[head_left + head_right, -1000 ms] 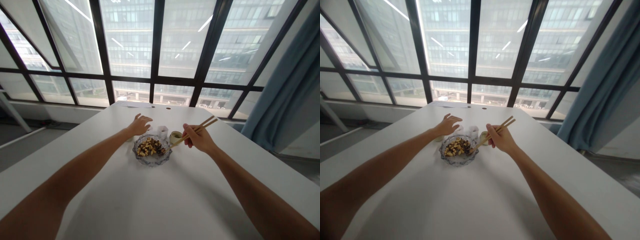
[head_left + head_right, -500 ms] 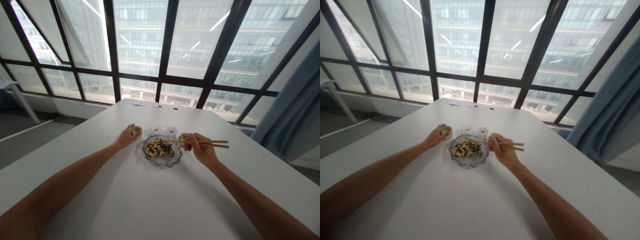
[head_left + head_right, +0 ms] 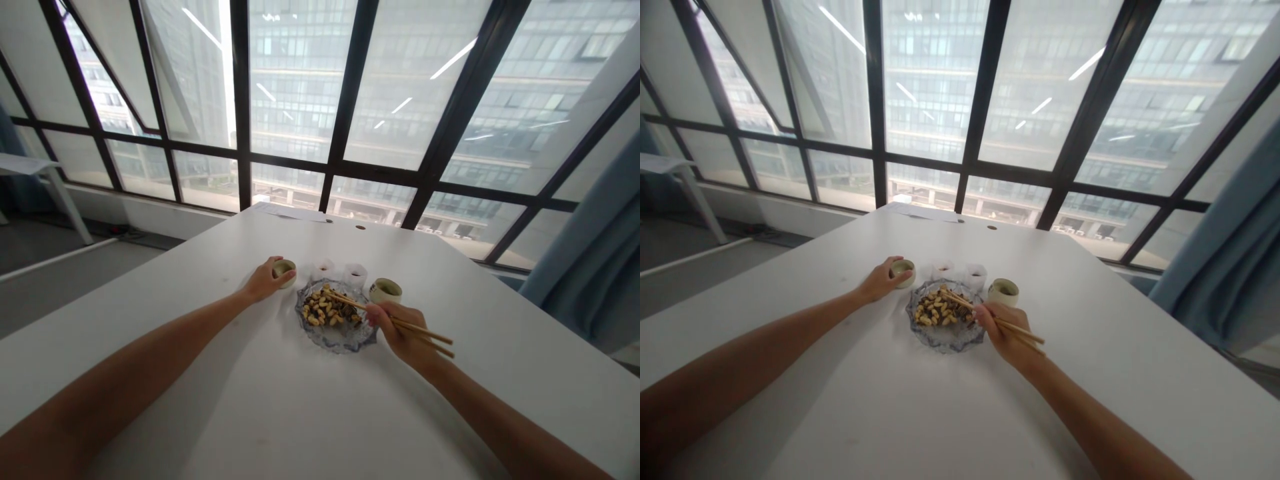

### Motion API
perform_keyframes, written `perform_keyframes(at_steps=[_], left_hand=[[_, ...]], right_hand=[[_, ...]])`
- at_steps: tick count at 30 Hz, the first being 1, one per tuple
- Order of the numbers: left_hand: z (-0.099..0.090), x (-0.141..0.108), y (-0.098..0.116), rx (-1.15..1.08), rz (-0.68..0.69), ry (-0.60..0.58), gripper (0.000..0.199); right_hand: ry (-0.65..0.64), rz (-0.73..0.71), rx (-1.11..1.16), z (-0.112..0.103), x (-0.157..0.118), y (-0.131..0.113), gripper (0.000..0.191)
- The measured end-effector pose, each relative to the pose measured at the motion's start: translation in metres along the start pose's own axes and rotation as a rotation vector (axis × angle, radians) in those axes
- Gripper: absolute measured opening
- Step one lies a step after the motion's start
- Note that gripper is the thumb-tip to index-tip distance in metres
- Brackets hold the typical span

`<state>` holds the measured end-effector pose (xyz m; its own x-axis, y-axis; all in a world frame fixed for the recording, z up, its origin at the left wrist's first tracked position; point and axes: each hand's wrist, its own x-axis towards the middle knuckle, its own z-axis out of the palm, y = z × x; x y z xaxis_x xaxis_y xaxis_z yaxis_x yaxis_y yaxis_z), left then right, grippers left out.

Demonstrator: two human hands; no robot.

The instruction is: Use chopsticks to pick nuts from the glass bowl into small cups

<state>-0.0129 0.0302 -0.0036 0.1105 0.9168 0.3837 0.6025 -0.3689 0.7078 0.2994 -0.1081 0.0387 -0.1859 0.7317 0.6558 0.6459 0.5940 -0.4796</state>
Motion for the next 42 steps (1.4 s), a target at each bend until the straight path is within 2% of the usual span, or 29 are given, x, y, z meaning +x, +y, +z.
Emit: perform_keyframes(at_steps=[7,14,18,24,27,30,34,39,42], left_hand=[[-0.002,0.000,0.000,0.006,0.012,-0.004,0.078],[-0.003,-0.002,-0.003,-0.005,-0.004,-0.045,0.081],[-0.004,-0.002,-0.003,-0.006,-0.006,-0.044,0.084],[-0.005,-0.003,-0.001,-0.015,0.049,-0.025,0.078],[-0.005,-0.005,0.000,-0.006,0.120,-0.012,0.076],[-0.005,-0.006,0.001,-0.003,0.193,-0.007,0.075],[-0.005,-0.006,0.000,0.007,0.240,-0.011,0.075],[-0.003,-0.005,-0.002,0.026,0.291,-0.007,0.072],[-0.002,-0.006,-0.002,0.049,0.327,0.001,0.069]], right_hand=[[0.288,0.297,0.368,0.009,-0.001,0.007,0.051],[0.402,0.560,0.645,0.021,-0.001,0.018,0.057],[0.422,0.633,0.760,0.022,-0.005,0.028,0.057],[0.477,0.689,0.827,0.022,-0.008,0.035,0.054],[0.481,0.649,0.784,0.021,-0.008,0.029,0.054],[0.450,0.539,0.687,0.019,-0.010,0.016,0.053],[0.309,0.309,0.435,0.014,-0.017,0.000,0.049],[0.115,0.013,0.069,0.003,-0.025,-0.002,0.046],[0.082,-0.065,0.020,0.000,-0.025,-0.005,0.046]])
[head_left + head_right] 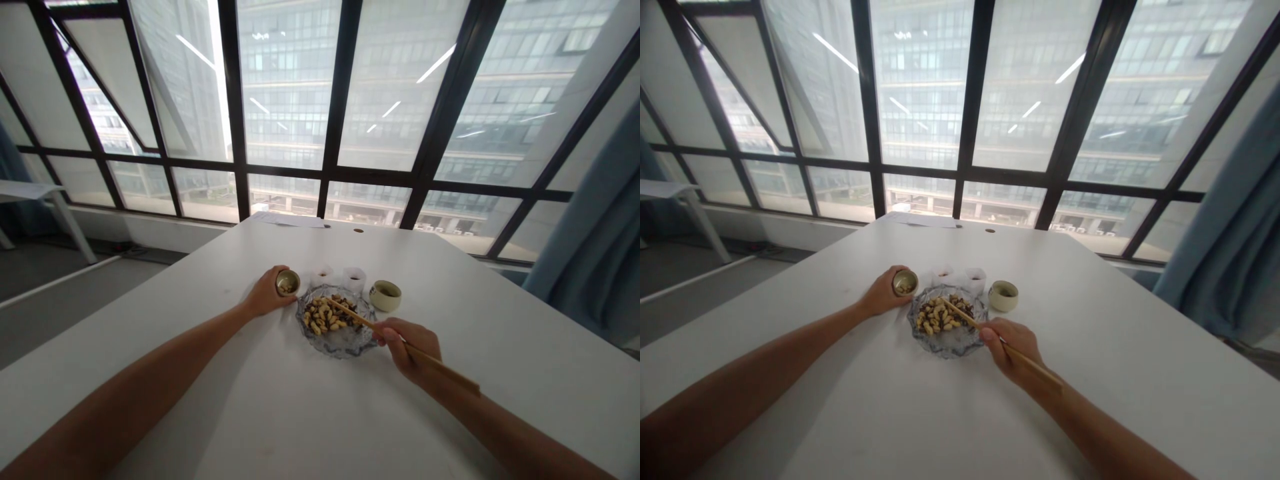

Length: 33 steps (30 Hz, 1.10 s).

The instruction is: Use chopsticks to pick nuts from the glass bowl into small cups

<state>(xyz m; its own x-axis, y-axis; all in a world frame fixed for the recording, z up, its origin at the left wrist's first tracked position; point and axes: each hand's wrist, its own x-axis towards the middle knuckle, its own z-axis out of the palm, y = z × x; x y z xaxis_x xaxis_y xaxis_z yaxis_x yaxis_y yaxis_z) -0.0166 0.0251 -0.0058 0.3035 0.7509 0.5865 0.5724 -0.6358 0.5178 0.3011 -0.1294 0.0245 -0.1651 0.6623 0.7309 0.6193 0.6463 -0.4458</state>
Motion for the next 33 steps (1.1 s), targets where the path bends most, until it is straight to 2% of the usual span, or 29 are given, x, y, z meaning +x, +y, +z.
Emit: perform_keyframes(at_steps=[2,6,8,14,19,23,26,33], left_hand=[[0.000,-0.001,0.001,0.017,0.012,0.014,0.068],[-0.002,-0.002,0.005,0.037,0.050,0.043,0.069],[-0.003,-0.002,0.006,0.044,0.064,0.047,0.069],[-0.003,-0.002,0.008,0.062,0.045,0.041,0.070],[-0.004,-0.001,0.005,0.037,-0.097,0.089,0.070],[-0.005,0.001,0.003,-0.017,-0.265,0.119,0.072],[-0.006,0.002,0.002,-0.029,-0.354,0.112,0.071],[-0.006,0.003,0.002,-0.019,-0.399,0.061,0.073]], right_hand=[[0.058,0.080,0.089,0.002,0.002,-0.003,0.046],[0.289,0.387,0.439,0.013,0.010,-0.007,0.047],[0.351,0.490,0.566,0.018,0.012,-0.006,0.049],[0.390,0.619,0.719,0.022,0.013,0.005,0.050],[0.377,0.733,0.802,0.022,0.014,0.015,0.050],[0.426,0.768,0.806,0.022,0.013,0.024,0.049],[0.415,0.744,0.787,0.021,0.013,0.028,0.051],[0.332,0.556,0.563,0.011,0.018,0.016,0.054]])
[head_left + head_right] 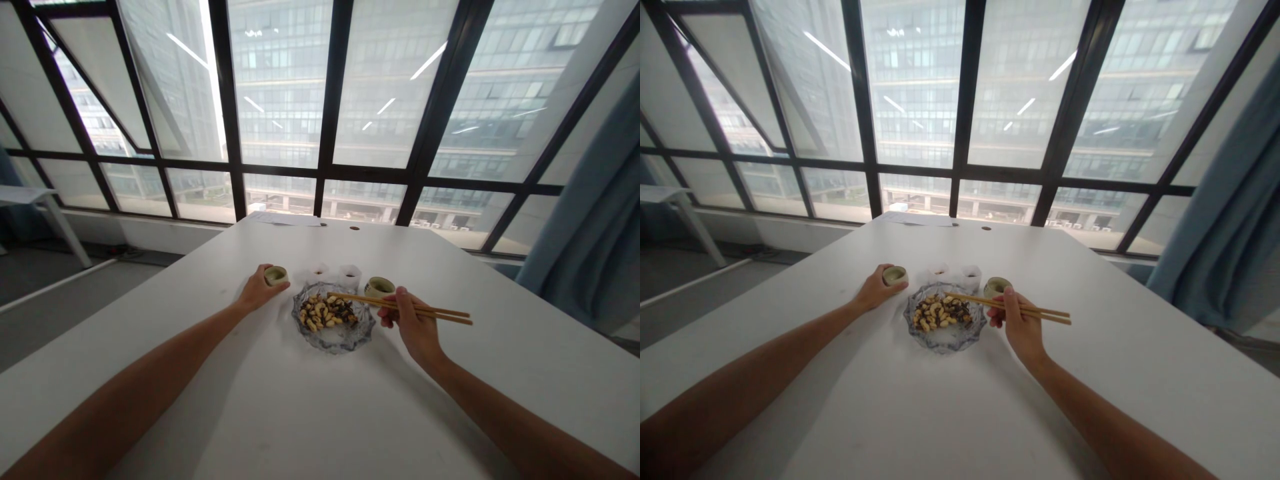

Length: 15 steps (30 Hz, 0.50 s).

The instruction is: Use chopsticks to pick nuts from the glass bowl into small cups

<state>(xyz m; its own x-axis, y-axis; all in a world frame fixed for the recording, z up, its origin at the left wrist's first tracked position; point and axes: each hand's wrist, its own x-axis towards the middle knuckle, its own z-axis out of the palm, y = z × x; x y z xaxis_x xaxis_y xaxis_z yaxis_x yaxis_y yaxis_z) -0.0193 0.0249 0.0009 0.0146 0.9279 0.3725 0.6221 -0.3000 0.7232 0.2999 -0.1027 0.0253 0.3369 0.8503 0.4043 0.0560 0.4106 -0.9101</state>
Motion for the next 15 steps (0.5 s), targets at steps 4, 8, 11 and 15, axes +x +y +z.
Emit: perform_keyframes(at_steps=[4,8,11,15], left_hand=[[0.001,0.000,-0.001,0.018,-0.002,-0.003,0.074],[0.002,0.001,-0.003,0.017,0.012,0.001,0.074],[0.002,0.001,-0.003,0.024,0.016,-0.001,0.074],[0.002,0.001,-0.002,0.028,0.006,-0.016,0.076]], right_hand=[[-0.133,-0.201,-0.216,-0.006,-0.003,-0.011,0.052],[-0.262,-0.423,-0.450,-0.014,-0.004,-0.017,0.049],[-0.339,-0.576,-0.596,-0.015,-0.001,-0.020,0.042],[-0.454,-0.701,-0.670,-0.011,0.002,-0.020,0.034]])
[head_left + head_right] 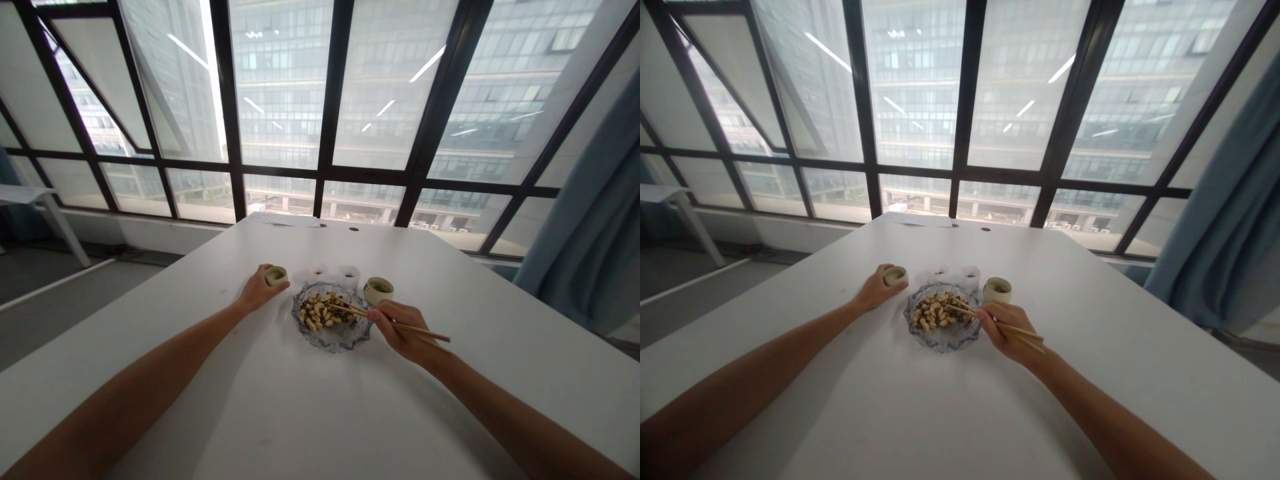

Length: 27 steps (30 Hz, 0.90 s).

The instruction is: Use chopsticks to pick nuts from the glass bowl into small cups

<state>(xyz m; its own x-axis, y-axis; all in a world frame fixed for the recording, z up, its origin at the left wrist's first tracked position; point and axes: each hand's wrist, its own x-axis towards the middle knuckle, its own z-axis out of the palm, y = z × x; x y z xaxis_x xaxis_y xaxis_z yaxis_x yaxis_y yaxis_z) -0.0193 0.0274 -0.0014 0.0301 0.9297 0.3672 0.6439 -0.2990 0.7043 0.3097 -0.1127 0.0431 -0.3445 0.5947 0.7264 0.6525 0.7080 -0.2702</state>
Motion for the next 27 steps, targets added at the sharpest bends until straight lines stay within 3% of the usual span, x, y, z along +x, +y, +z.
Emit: perform_keyframes(at_steps=[12,16,19,23,27], left_hand=[[0.004,0.002,-0.005,0.025,0.024,0.014,0.076],[0.000,0.007,0.000,0.198,0.163,0.071,0.079],[-0.003,0.011,0.014,0.337,0.322,0.080,0.073],[0.002,0.018,0.043,0.416,0.427,-0.019,0.057],[0.017,0.029,0.070,0.473,0.383,-0.224,0.064]], right_hand=[[-0.082,-0.140,-0.012,0.009,0.003,-0.002,0.022],[-0.077,-0.173,-0.025,0.014,0.005,-0.004,0.019],[-0.096,-0.194,-0.056,0.015,0.007,-0.005,0.020],[-0.121,-0.221,-0.064,0.014,0.008,-0.005,0.023],[-0.104,-0.178,-0.059,0.014,0.006,-0.004,0.028]])
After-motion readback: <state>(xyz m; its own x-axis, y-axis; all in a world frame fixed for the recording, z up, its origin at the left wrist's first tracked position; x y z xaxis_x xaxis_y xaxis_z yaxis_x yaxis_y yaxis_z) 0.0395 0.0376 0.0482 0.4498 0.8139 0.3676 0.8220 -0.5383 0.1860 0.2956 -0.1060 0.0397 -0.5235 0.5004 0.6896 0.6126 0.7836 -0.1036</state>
